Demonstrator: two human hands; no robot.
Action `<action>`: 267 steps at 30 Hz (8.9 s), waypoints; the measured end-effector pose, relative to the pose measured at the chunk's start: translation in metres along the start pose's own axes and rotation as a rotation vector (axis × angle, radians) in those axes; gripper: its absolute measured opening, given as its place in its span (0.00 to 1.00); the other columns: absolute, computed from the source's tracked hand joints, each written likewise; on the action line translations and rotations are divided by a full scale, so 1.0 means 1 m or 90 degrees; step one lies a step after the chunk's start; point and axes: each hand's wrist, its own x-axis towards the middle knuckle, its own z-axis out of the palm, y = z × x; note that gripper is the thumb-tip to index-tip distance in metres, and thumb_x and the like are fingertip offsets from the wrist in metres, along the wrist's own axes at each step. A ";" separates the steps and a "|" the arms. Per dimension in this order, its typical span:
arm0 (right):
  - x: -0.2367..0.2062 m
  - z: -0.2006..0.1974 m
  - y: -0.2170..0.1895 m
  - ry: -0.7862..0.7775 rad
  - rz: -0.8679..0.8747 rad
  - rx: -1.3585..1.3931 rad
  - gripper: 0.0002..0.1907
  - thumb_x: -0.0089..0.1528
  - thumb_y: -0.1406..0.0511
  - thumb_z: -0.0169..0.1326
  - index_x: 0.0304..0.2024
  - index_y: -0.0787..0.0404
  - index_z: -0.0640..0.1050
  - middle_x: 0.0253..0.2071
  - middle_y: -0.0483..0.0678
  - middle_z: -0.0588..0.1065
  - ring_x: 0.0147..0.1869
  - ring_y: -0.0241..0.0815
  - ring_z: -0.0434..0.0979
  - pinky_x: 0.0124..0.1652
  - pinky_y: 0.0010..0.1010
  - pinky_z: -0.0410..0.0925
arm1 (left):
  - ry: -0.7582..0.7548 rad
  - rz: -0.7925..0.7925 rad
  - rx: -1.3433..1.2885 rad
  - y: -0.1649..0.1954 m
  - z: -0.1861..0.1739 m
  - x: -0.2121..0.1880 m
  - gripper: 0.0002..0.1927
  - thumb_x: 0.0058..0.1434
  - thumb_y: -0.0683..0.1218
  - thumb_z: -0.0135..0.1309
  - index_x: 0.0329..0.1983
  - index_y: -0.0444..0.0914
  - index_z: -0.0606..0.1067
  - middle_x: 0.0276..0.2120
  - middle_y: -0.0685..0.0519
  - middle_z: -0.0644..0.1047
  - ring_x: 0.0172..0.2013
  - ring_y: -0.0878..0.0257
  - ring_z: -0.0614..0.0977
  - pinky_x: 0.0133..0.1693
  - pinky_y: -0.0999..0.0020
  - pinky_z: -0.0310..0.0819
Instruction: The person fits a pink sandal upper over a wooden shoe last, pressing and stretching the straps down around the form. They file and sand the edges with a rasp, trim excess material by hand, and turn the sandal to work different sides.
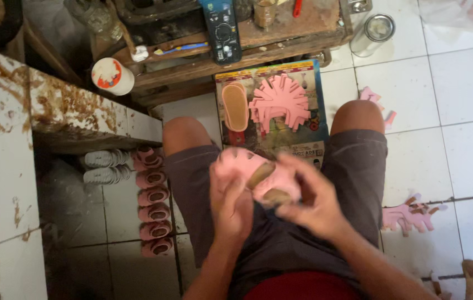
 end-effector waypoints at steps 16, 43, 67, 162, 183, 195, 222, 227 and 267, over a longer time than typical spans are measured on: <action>0.051 -0.040 0.001 0.041 0.246 0.224 0.29 0.73 0.53 0.41 0.62 0.70 0.75 0.46 0.51 0.79 0.50 0.40 0.78 0.54 0.33 0.70 | -0.053 -0.355 -0.058 0.000 -0.004 -0.019 0.37 0.53 0.34 0.57 0.68 0.29 0.65 0.55 0.46 0.76 0.55 0.54 0.79 0.56 0.58 0.75; 0.007 -0.059 -0.022 -0.052 0.099 0.019 0.48 0.48 0.71 0.71 0.70 0.65 0.68 0.59 0.47 0.72 0.58 0.36 0.75 0.50 0.25 0.72 | -0.178 -0.061 0.503 0.029 0.026 -0.017 0.31 0.57 0.32 0.64 0.66 0.29 0.70 0.52 0.46 0.77 0.54 0.62 0.80 0.56 0.67 0.75; 0.065 -0.052 -0.028 -0.081 0.070 0.014 0.48 0.66 0.35 0.45 0.71 0.68 0.68 0.55 0.50 0.77 0.60 0.39 0.76 0.60 0.32 0.69 | -0.083 -0.193 0.237 -0.019 0.030 -0.028 0.38 0.58 0.30 0.61 0.72 0.26 0.61 0.60 0.39 0.75 0.59 0.54 0.79 0.60 0.58 0.76; 0.012 0.010 0.011 0.137 0.350 0.409 0.33 0.62 0.58 0.49 0.67 0.67 0.67 0.60 0.54 0.75 0.61 0.46 0.75 0.60 0.40 0.66 | -0.116 -0.136 0.076 -0.004 0.005 0.014 0.39 0.60 0.36 0.44 0.77 0.27 0.55 0.71 0.41 0.65 0.72 0.52 0.66 0.73 0.57 0.57; 0.017 0.001 0.005 0.110 0.348 0.416 0.34 0.62 0.61 0.52 0.69 0.70 0.66 0.62 0.54 0.72 0.66 0.48 0.71 0.65 0.43 0.62 | -0.169 -0.171 0.087 0.011 0.016 0.027 0.35 0.74 0.51 0.39 0.79 0.29 0.52 0.70 0.42 0.66 0.69 0.54 0.69 0.68 0.58 0.64; 0.019 -0.004 0.011 0.095 0.317 0.435 0.33 0.64 0.62 0.52 0.70 0.70 0.65 0.62 0.54 0.73 0.64 0.46 0.73 0.64 0.42 0.63 | -0.087 -0.172 0.126 -0.005 0.003 0.032 0.32 0.74 0.47 0.46 0.76 0.29 0.56 0.66 0.44 0.69 0.65 0.57 0.72 0.64 0.60 0.67; 0.022 -0.004 0.015 0.066 0.302 0.434 0.35 0.64 0.61 0.52 0.71 0.70 0.64 0.64 0.55 0.72 0.66 0.47 0.71 0.66 0.43 0.62 | -0.077 -0.143 0.122 -0.007 -0.001 0.033 0.30 0.73 0.45 0.47 0.75 0.30 0.60 0.62 0.43 0.73 0.61 0.56 0.75 0.62 0.60 0.69; 0.024 -0.005 0.013 0.070 0.316 0.427 0.35 0.64 0.61 0.51 0.71 0.71 0.64 0.64 0.56 0.72 0.66 0.48 0.71 0.65 0.44 0.62 | -0.085 -0.135 0.119 -0.007 0.000 0.034 0.29 0.73 0.45 0.48 0.74 0.29 0.60 0.63 0.43 0.72 0.63 0.57 0.74 0.64 0.60 0.67; 0.022 -0.007 0.018 0.102 0.327 0.414 0.34 0.63 0.63 0.51 0.70 0.71 0.65 0.61 0.55 0.73 0.64 0.46 0.72 0.64 0.42 0.63 | -0.079 -0.140 0.121 -0.010 -0.001 0.033 0.30 0.72 0.46 0.49 0.74 0.30 0.60 0.65 0.45 0.71 0.65 0.58 0.72 0.65 0.60 0.65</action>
